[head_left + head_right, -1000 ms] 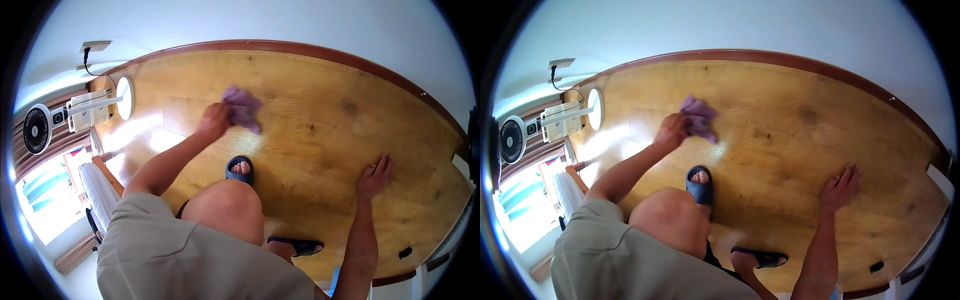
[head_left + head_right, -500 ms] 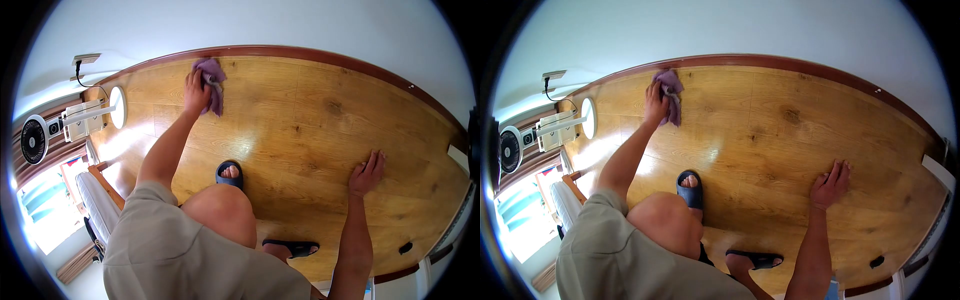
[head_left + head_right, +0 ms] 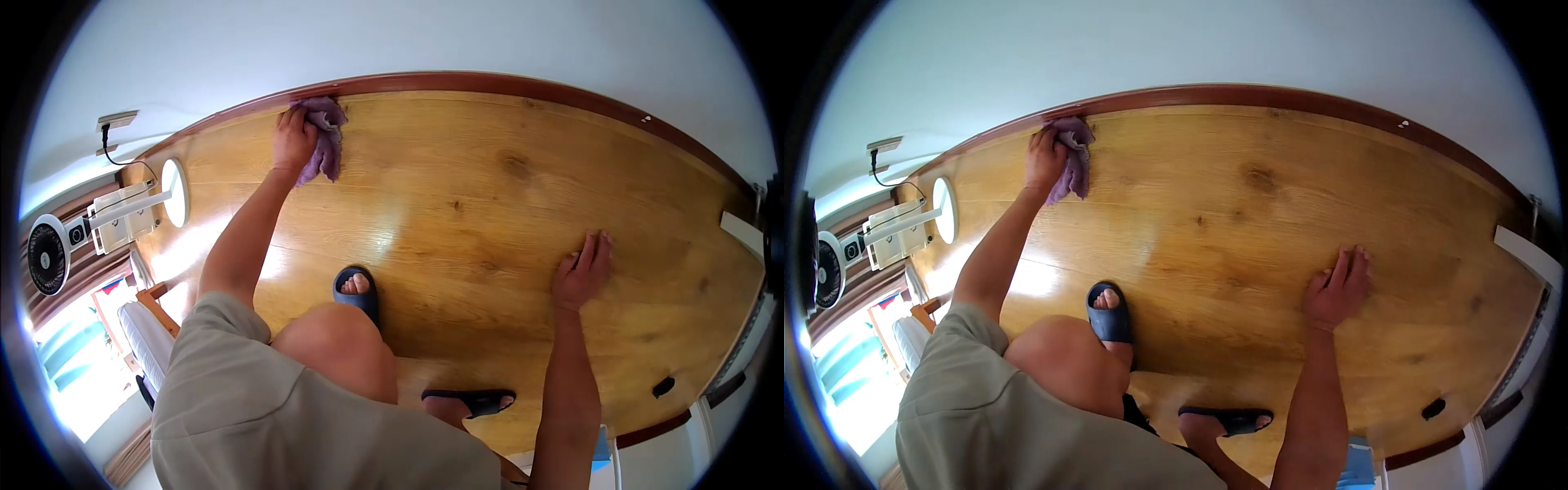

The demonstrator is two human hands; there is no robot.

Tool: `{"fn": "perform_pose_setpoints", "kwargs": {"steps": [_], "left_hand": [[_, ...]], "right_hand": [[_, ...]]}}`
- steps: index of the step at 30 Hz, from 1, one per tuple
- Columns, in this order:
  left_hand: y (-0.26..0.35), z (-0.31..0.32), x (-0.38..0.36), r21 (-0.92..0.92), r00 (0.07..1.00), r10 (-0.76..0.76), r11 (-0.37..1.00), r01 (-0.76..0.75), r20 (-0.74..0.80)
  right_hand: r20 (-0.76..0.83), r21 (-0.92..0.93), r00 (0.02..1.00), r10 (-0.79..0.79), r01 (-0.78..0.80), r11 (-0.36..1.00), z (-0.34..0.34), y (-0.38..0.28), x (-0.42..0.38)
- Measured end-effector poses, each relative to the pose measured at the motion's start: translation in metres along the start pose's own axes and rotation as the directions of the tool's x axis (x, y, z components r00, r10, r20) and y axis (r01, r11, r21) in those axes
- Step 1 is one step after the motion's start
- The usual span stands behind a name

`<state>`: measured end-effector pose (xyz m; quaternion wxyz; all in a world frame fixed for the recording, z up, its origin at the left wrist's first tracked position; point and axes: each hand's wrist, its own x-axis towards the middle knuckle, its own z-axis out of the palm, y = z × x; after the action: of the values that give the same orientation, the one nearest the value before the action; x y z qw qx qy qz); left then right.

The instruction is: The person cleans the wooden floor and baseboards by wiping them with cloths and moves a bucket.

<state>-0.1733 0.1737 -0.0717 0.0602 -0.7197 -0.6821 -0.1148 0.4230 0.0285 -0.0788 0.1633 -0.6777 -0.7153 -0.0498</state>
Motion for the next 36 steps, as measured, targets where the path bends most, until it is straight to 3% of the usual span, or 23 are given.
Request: {"fn": "perform_pose_setpoints", "kwargs": {"steps": [8, 17, 23, 26, 28, 30, 32, 35, 36], "left_hand": [[0.055, -0.006, 0.013, -0.088, 0.994, 0.051, 0.995, -0.042, 0.100], [0.206, 0.011, 0.045, -0.270, 0.915, 0.389, 0.898, -0.348, 0.112], [0.309, 0.015, 0.071, -0.473, 0.860, 0.494, 0.793, -0.385, 0.127], [0.361, 0.037, 0.084, -0.459, 0.781, 0.624, 0.701, -0.546, 0.023], [0.410, 0.032, 0.102, -0.426, 0.690, 0.686, 0.709, -0.561, 0.233], [0.460, 0.052, 0.108, -0.488, 0.677, 0.682, 0.707, -0.513, 0.276], [0.501, 0.034, 0.118, -0.452, 0.654, 0.626, 0.773, -0.446, 0.425], [0.516, 0.038, 0.110, -0.384, 0.790, 0.537, 0.825, -0.416, 0.297], [0.505, 0.035, 0.109, -0.430, 0.774, 0.528, 0.825, -0.368, 0.349]], "right_hand": [[0.068, -0.019, 0.996, 0.060, -0.059, 0.998, 0.001, 0.000, -0.004], [0.040, 0.000, 0.997, 0.070, -0.070, 0.998, 0.003, 0.000, -0.004], [0.055, 0.027, 0.994, 0.096, -0.097, 0.995, 0.004, 0.000, -0.006], [0.052, 0.032, 0.994, 0.097, -0.099, 0.995, 0.001, -0.001, -0.006], [0.051, 0.039, 0.994, 0.095, -0.097, 0.995, 0.001, 0.000, -0.005], [0.056, 0.050, 0.994, 0.096, -0.099, 0.994, 0.001, -0.001, -0.004], [0.069, 0.057, 0.992, 0.103, -0.107, 0.993, -0.001, -0.002, -0.005], [0.061, 0.063, 0.992, 0.110, -0.113, 0.992, 0.002, -0.001, -0.004], [0.065, 0.063, 0.991, 0.115, -0.120, 0.991, 0.001, -0.002, -0.007]]}}
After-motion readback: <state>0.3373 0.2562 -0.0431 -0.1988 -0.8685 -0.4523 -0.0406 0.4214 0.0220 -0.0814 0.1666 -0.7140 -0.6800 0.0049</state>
